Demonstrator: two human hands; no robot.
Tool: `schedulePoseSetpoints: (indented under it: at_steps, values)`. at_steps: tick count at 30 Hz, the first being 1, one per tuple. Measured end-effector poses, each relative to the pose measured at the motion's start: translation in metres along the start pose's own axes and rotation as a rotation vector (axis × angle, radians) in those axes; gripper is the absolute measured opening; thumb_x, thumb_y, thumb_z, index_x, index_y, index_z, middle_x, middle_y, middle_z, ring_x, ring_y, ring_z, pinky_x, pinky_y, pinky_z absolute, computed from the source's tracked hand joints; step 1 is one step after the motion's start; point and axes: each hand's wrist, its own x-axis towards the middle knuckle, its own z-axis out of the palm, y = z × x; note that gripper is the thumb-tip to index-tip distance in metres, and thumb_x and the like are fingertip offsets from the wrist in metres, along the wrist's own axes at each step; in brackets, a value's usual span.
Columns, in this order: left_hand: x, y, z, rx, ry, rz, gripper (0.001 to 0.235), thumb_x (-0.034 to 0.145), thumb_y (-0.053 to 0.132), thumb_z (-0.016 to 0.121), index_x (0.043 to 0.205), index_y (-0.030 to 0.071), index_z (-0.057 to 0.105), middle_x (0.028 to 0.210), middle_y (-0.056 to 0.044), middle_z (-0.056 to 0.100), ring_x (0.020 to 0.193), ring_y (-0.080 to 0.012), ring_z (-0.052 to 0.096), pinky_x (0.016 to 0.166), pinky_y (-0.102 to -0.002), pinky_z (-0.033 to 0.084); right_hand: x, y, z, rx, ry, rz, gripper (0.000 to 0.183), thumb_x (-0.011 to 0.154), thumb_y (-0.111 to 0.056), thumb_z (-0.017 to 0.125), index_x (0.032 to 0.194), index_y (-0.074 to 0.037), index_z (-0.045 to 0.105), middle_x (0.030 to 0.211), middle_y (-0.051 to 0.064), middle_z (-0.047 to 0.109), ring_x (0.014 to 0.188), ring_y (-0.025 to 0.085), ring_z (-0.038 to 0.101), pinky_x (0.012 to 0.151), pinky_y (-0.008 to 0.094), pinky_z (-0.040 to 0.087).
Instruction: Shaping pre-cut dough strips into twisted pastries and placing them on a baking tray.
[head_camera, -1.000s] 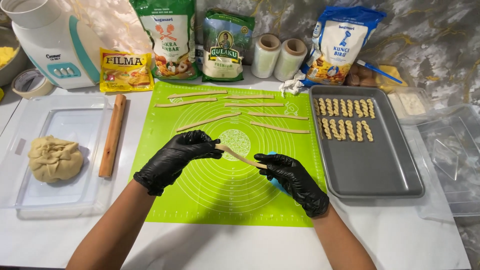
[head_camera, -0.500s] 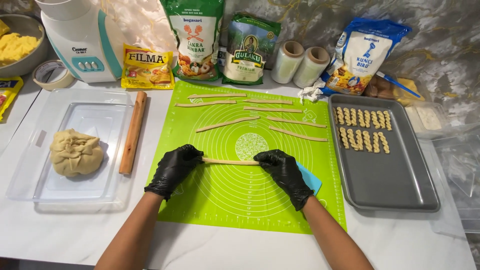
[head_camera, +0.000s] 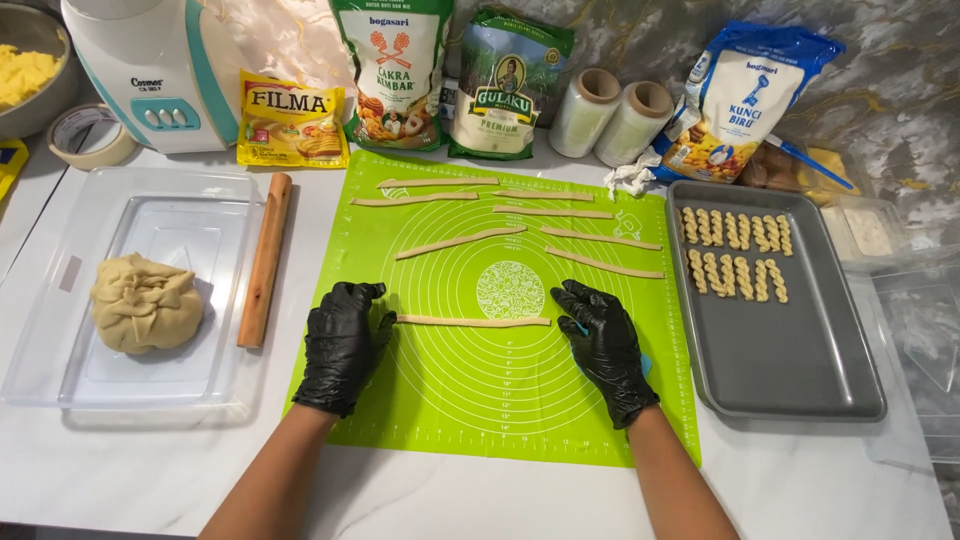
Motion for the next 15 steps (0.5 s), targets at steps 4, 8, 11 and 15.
schedulePoseSetpoints:
  at_steps: [4, 8, 11, 15]
  values:
    - [-0.019, 0.045, -0.037, 0.071, 0.183, 0.123, 0.043, 0.094, 0.027, 0.066, 0.136, 0.021, 0.059, 0.118, -0.008, 0.066, 0.104, -0.0306, 0.067, 0.087, -0.046, 0.053, 0.002, -0.017, -0.010, -0.034, 0.087, -0.203, 0.043, 0.095, -0.028, 0.071, 0.137, -0.018, 0.070, 0.137, 0.011, 0.068, 0.125, 0.029, 0.062, 0.109, 0.042, 0.049]
    - [-0.044, 0.058, -0.021, 0.091, 0.021, 0.424, 0.054, 0.096, 0.026, 0.053, 0.146, 0.008, 0.048, 0.141, -0.012, 0.058, 0.128, -0.0275, 0.058, 0.116, -0.046, 0.034, 0.000, -0.036, -0.003, -0.019, 0.047, -0.386, 0.050, 0.104, -0.024, 0.057, 0.152, -0.011, 0.050, 0.153, 0.012, 0.053, 0.141, 0.031, 0.051, 0.120, 0.045, 0.038]
    - [-0.062, 0.055, 0.024, 0.367, 0.108, 0.554, 0.073, 0.099, 0.041, 0.046, 0.154, -0.006, 0.035, 0.156, -0.025, 0.043, 0.144, -0.0388, 0.043, 0.124, -0.062, 0.021, -0.003, -0.045, 0.000, 0.010, -0.074, -0.429, 0.059, 0.109, -0.026, 0.050, 0.161, -0.006, 0.031, 0.166, 0.016, 0.035, 0.153, 0.036, 0.036, 0.128, 0.051, 0.025]
    - [-0.066, 0.056, 0.045, 0.373, 0.018, 0.431, 0.086, 0.097, 0.052, 0.041, 0.158, -0.007, 0.024, 0.162, -0.027, 0.031, 0.152, -0.0425, 0.026, 0.124, -0.070, 0.009, -0.007, -0.046, 0.006, -0.046, -0.156, -0.424, 0.067, 0.108, -0.032, 0.049, 0.164, -0.007, 0.021, 0.170, 0.017, 0.024, 0.158, 0.035, 0.024, 0.130, 0.051, 0.018]
